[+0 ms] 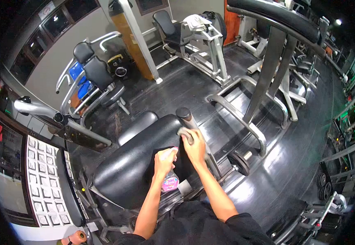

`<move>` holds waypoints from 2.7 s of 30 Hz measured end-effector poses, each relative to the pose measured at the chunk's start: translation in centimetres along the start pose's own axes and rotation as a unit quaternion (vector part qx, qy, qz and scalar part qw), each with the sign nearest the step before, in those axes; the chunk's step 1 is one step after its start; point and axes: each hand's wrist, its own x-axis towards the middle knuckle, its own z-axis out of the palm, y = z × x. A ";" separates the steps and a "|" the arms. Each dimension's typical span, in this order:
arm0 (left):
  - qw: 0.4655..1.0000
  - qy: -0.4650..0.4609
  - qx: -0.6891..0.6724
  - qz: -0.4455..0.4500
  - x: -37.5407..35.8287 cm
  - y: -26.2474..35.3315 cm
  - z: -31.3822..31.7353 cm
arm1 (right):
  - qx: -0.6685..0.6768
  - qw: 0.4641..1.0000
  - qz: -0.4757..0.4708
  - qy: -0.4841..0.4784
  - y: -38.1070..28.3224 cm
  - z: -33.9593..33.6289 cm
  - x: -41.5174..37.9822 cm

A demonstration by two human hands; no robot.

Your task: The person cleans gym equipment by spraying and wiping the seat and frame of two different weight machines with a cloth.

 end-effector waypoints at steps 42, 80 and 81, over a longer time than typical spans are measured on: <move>0.982 -0.176 0.036 0.061 -0.1 -1.7 -2.3 | 0.019 0.935 0.299 0.191 7.6 -0.9 -13.2; 0.985 -0.163 0.038 0.048 0.0 -1.9 -1.9 | 0.034 0.986 0.158 -0.052 5.8 -2.2 -1.5; 0.985 -0.162 0.039 0.045 0.0 -1.8 -1.9 | 0.033 0.986 0.155 -0.054 5.0 -2.0 -0.1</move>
